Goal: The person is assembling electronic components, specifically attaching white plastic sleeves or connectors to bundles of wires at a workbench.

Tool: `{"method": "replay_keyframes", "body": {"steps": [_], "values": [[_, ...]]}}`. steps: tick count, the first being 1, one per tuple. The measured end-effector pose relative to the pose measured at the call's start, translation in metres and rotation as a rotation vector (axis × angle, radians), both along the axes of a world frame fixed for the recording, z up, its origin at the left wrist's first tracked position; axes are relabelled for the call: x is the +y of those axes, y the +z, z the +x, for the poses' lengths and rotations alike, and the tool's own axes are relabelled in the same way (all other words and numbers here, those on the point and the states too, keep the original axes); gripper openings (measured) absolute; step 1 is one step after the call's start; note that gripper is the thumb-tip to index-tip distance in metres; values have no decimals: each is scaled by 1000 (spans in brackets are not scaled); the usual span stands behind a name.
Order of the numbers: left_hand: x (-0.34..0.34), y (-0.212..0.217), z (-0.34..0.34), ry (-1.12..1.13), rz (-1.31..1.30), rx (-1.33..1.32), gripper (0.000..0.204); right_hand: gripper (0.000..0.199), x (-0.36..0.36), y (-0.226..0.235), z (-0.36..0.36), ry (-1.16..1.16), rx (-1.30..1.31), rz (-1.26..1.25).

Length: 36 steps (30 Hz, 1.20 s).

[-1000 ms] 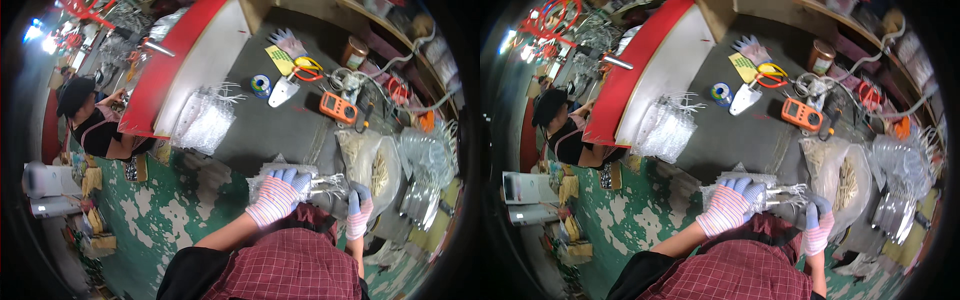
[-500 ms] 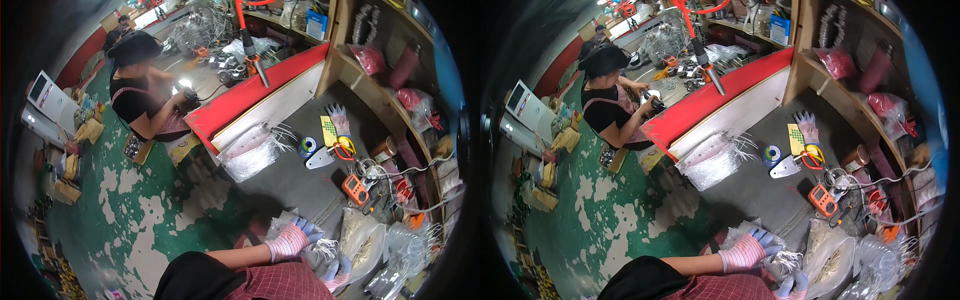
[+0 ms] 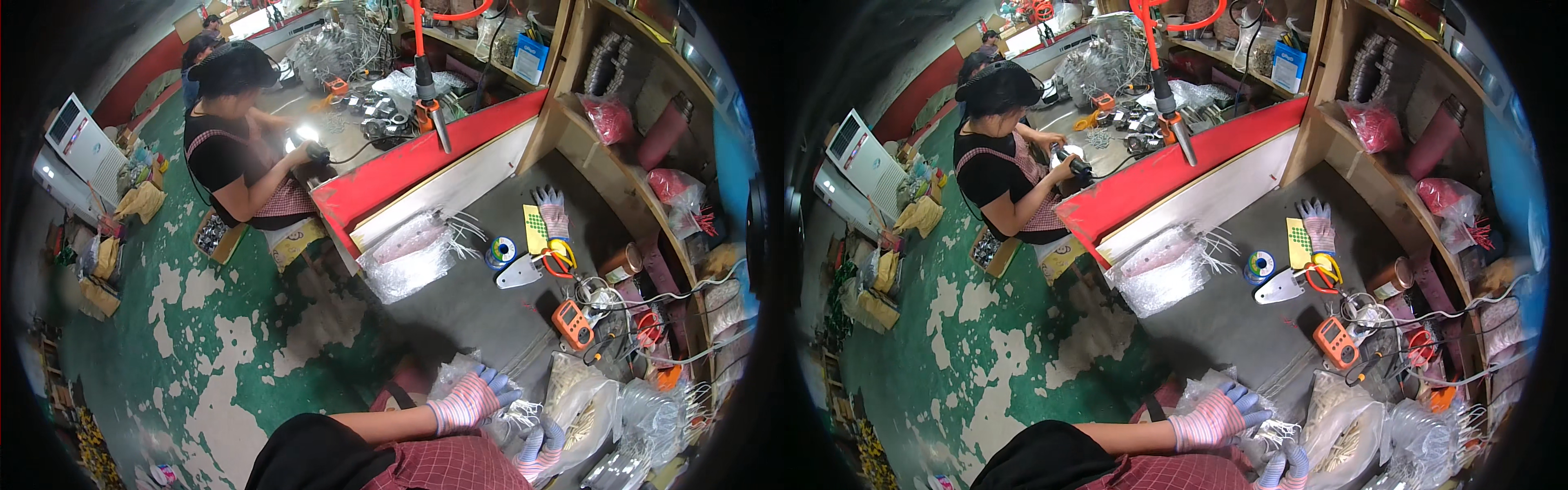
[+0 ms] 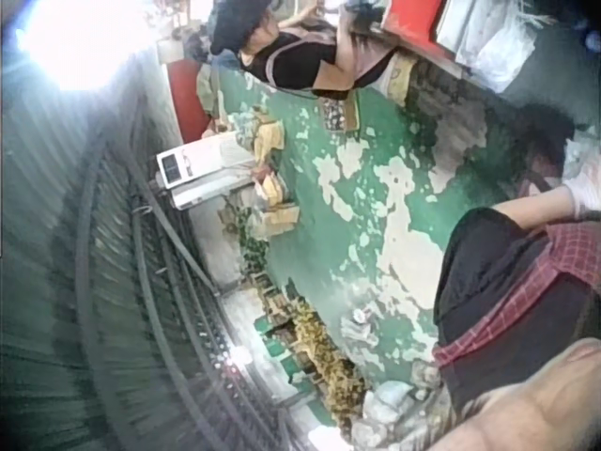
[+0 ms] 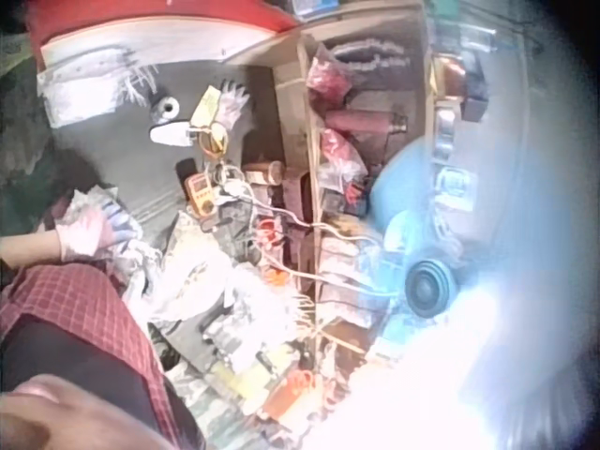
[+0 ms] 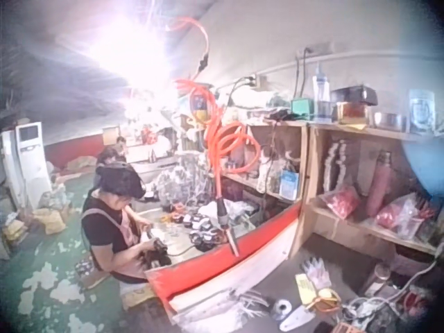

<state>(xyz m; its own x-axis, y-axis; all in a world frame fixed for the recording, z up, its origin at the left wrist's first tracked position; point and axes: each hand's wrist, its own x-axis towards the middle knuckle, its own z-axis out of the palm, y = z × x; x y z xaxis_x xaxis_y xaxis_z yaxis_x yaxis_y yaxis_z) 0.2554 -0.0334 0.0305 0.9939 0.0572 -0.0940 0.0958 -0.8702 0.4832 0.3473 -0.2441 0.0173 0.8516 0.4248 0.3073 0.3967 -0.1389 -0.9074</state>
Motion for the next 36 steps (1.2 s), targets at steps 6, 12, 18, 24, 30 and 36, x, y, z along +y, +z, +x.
{"method": "replay_keyframes", "body": {"steps": [6, 12, 18, 24, 30, 36], "values": [[1, 3, -4, 1, -14, -39, 71, 23, 3, 6, -8, -21, 49, -11], [0, -1, -1, 4, -19, -3, 73, 25, 14, 23, -16, -21, -9, -26], [1, -2, 0, 15, -33, 15, 80, 25, -2, 3, -6, 39, 64, -29], [4, 3, -4, -6, -14, -53, 64, 43, 18, 31, -27, 152, 144, 18], [-4, 9, -7, 2, -44, -40, 74, 26, -5, 10, -15, 11, 73, 14], [75, 46, -18, 190, -414, -385, 46, 24, -1, 20, -13, 44, -209, -37]]}}
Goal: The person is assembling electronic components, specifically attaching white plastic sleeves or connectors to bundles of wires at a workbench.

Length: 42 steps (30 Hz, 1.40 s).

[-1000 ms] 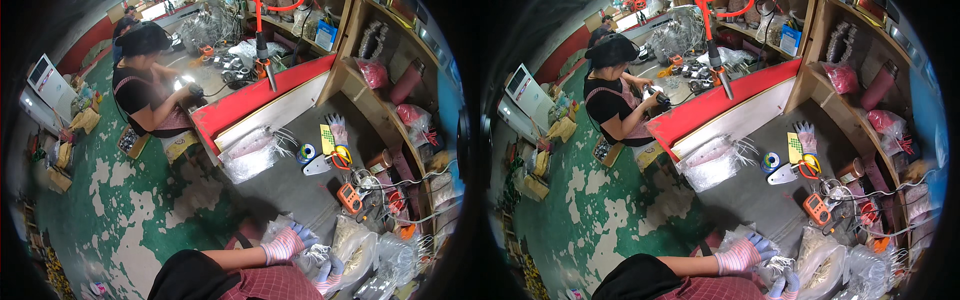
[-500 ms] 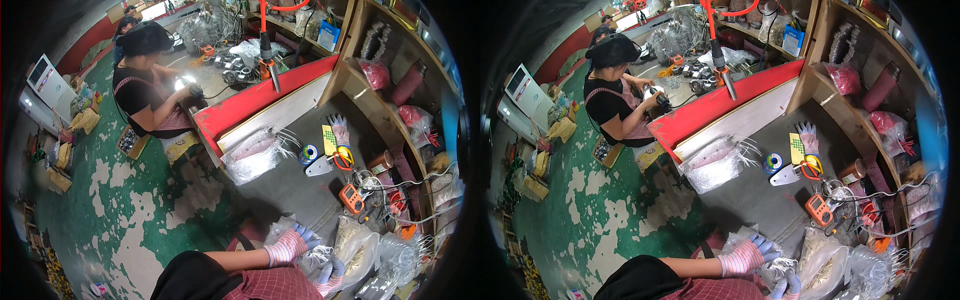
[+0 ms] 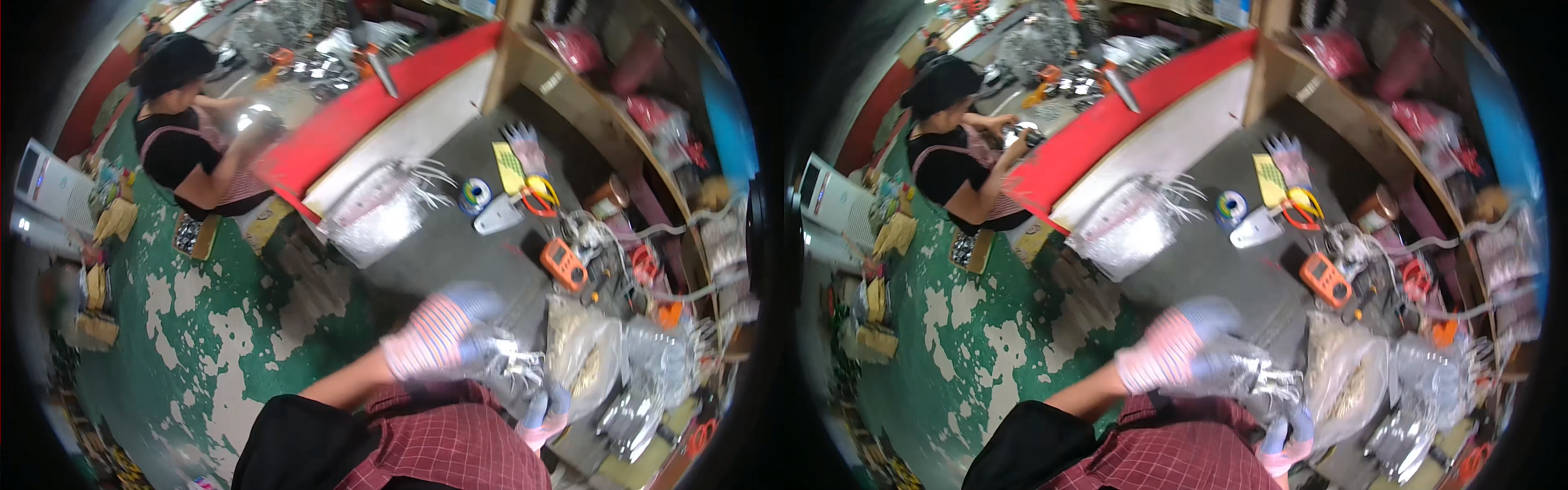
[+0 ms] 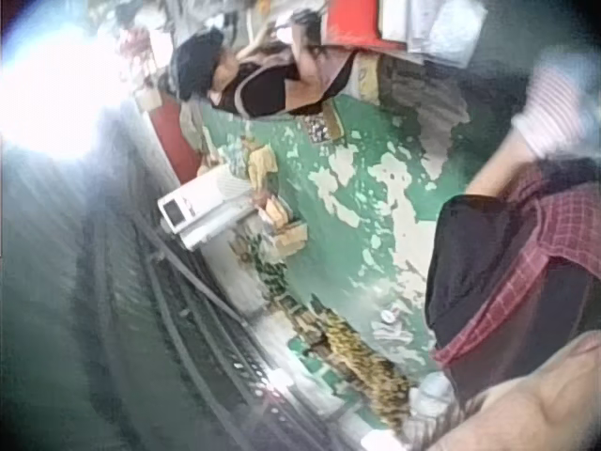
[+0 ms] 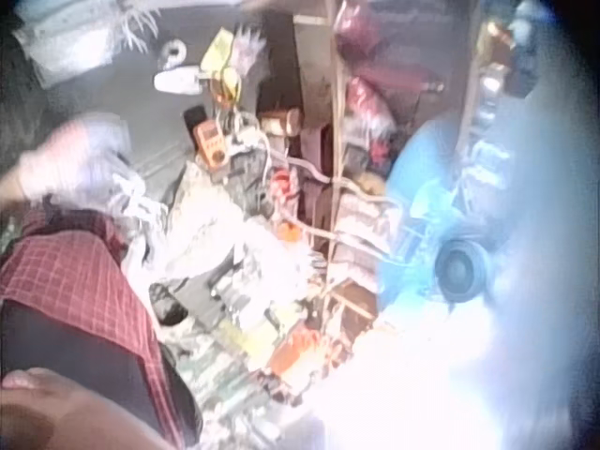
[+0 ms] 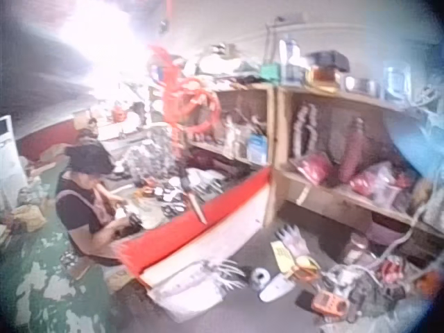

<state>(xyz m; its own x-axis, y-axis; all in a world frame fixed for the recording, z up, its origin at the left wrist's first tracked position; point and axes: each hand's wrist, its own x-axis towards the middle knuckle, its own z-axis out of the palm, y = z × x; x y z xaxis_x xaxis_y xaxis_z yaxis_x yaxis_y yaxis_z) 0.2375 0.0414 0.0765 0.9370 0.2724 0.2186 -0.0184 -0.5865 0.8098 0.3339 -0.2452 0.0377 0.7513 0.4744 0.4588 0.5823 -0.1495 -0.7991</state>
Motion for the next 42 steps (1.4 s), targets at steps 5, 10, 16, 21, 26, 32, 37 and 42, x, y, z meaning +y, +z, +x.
{"method": "replay_keyframes", "body": {"steps": [5, 10, 16, 21, 26, 32, 37, 42], "values": [[123, 0, -18, 952, 767, 94, 48, 27, 18, 32, -5, 106, 100, -36], [171, -20, 4, 916, 614, 550, 58, 28, 16, 33, -3, 95, 128, -12], [169, -37, 7, 932, 609, 601, 63, 25, 4, 24, -8, 14, 153, 28], [150, -39, -11, 839, 654, 326, 67, 22, -7, 29, -2, -62, 90, -17], [64, 9, 5, 429, 703, -77, 68, 28, 4, 68, 32, -76, 123, -162], [-30, 32, 9, 21, 579, -48, 66, 34, 43, 86, 63, 237, 300, -347], [-59, 13, 8, -114, 583, 68, 67, 21, 15, 40, 59, 175, 237, -316], [-69, -26, 1, -57, 553, 239, 63, 15, -5, -1, 71, 97, 152, -515]]}}
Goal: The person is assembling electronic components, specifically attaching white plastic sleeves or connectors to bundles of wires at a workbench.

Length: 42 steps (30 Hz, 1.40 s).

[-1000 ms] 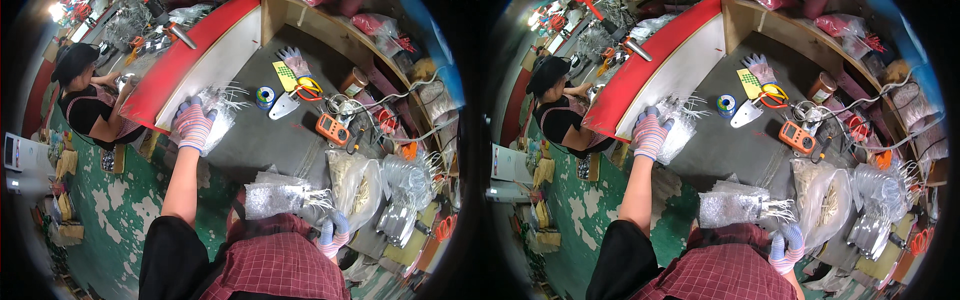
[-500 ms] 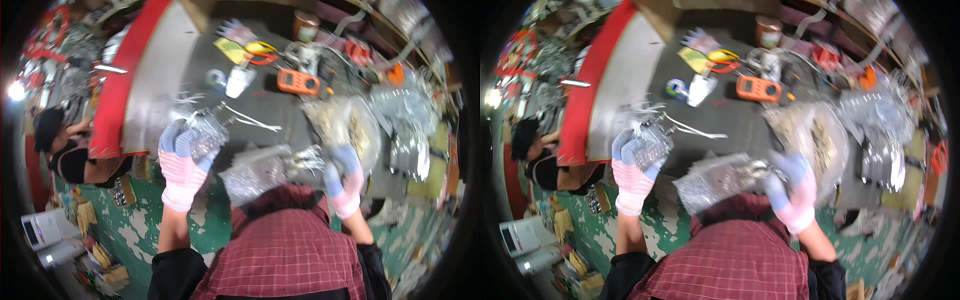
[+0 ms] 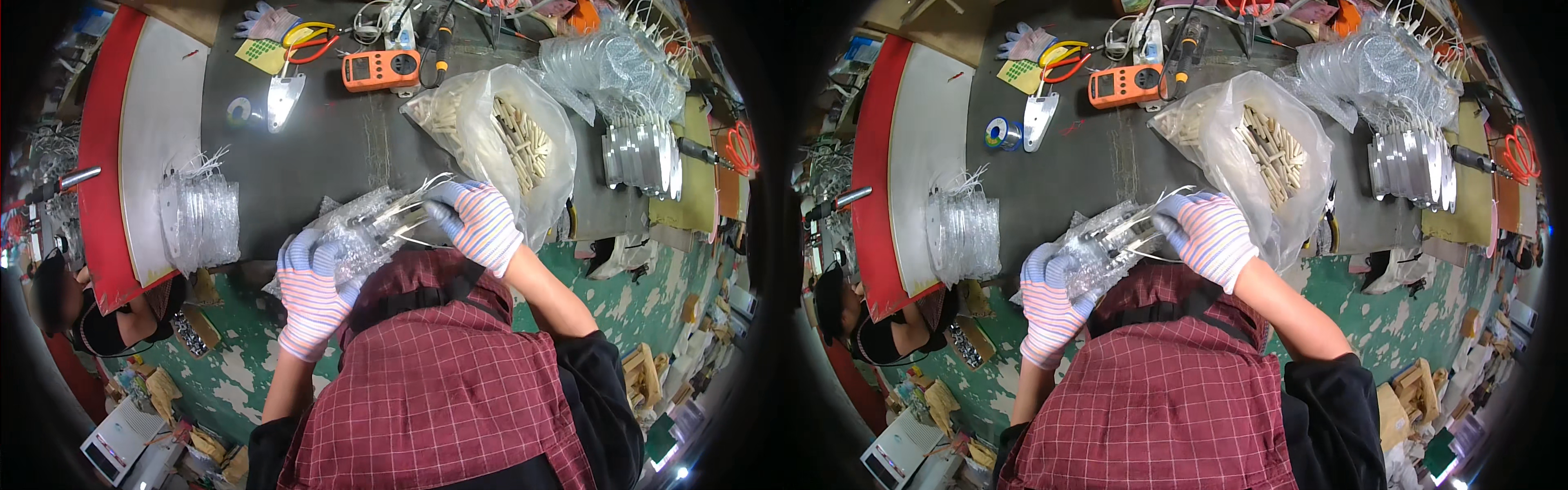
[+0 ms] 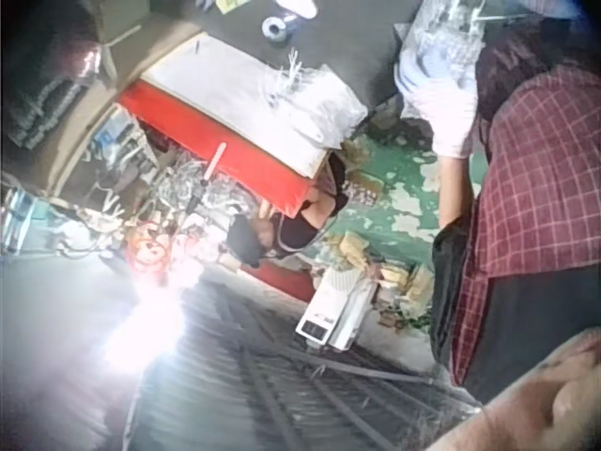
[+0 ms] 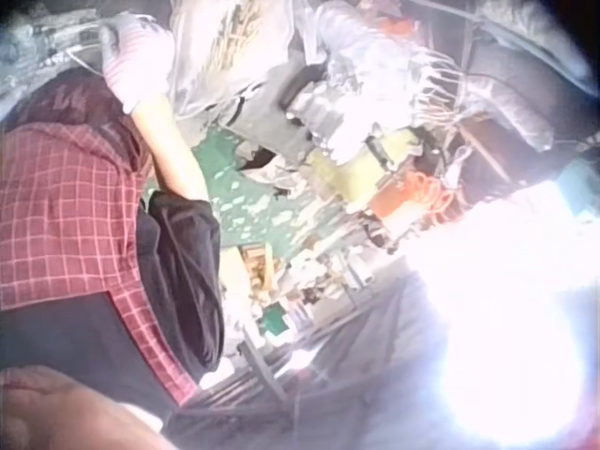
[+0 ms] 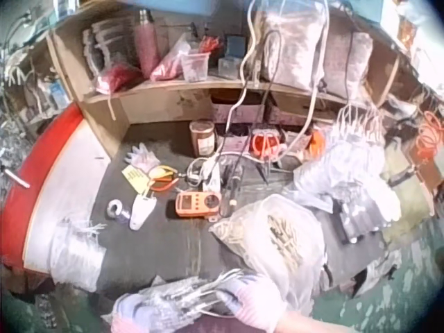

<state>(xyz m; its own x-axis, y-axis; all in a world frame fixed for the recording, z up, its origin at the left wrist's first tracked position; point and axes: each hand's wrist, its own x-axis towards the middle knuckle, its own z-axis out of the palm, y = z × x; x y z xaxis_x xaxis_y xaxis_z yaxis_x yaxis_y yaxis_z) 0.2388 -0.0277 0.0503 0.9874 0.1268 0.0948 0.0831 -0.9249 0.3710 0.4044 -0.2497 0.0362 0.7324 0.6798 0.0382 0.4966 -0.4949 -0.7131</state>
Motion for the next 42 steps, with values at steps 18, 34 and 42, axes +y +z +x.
{"method": "replay_keyframes", "body": {"steps": [18, 34, 42], "values": [[-41, -18, 73, -262, -202, -135, 26, 17, -41, -11, 11, -331, 32, 92], [-54, -4, 85, -195, -140, -134, 21, 27, -84, -80, 94, -534, -66, -243], [-49, -10, 86, -169, -179, -163, 21, 18, -57, 15, 0, -160, 86, 78]]}}
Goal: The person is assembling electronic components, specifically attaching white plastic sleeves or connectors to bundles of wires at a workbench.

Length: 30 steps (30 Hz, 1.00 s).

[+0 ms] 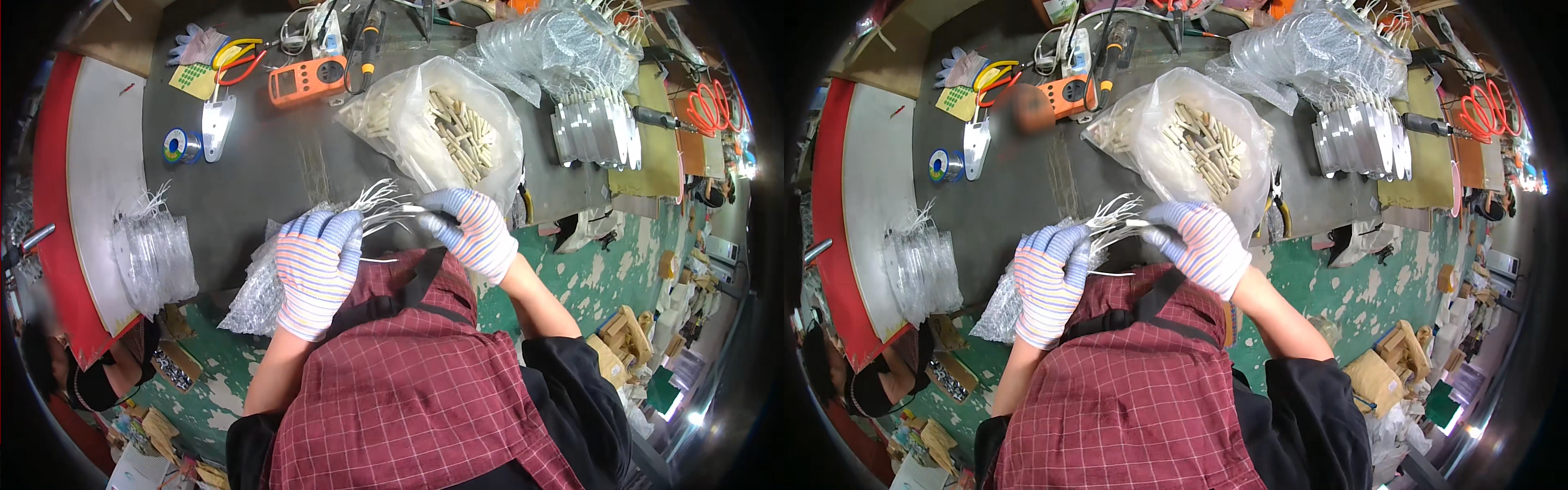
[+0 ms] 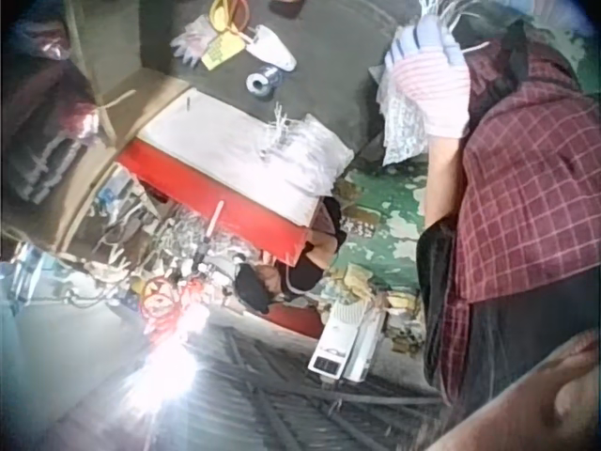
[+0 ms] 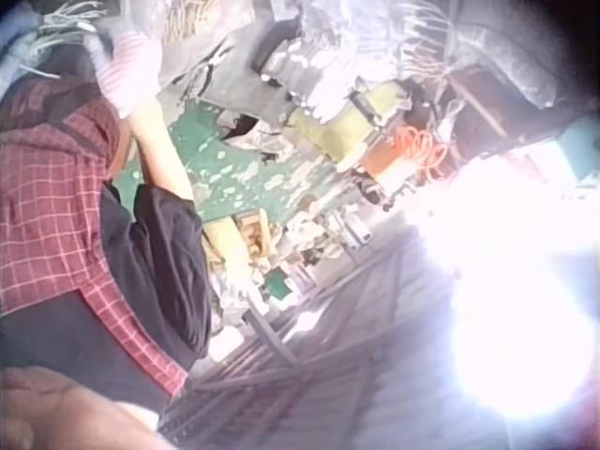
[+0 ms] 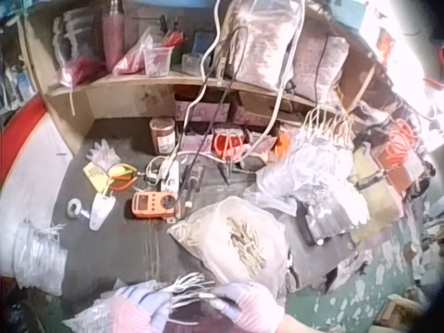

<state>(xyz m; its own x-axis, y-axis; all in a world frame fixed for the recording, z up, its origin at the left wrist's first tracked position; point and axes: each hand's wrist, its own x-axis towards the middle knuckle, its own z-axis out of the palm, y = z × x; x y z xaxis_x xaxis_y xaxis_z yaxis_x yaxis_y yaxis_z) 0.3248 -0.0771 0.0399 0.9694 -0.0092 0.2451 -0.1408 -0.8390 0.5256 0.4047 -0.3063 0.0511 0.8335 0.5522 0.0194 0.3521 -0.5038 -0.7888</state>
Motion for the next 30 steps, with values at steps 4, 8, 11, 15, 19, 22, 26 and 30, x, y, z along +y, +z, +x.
{"method": "replay_keyframes", "body": {"steps": [4, 8, 11, 15, 19, 22, 26, 30], "values": [[-1, 0, 0, -2, -26, -2, 21, 19, 1, -13, -8, -8, -71, -62], [-2, 2, 0, -11, -32, -28, 20, 16, 3, -16, -8, -61, -8, -73], [-2, 2, -1, -8, -49, 2, 20, 16, 7, -14, -8, -65, 0, -68], [0, 1, -2, -8, -33, 3, 21, 17, 11, -13, -3, 29, -114, -90], [0, 2, -5, -27, -31, -11, 25, 22, 26, -3, -2, 189, -369, -299], [5, 7, -13, 6, -48, -7, 37, 23, 41, -1, -2, 276, -416, -368], [26, 17, -46, 99, 130, 37, 47, 19, 66, 1, -9, 328, -421, -342], [39, 10, -75, 119, 208, 191, 63, 21, 76, -5, -16, 284, -266, -335]]}}
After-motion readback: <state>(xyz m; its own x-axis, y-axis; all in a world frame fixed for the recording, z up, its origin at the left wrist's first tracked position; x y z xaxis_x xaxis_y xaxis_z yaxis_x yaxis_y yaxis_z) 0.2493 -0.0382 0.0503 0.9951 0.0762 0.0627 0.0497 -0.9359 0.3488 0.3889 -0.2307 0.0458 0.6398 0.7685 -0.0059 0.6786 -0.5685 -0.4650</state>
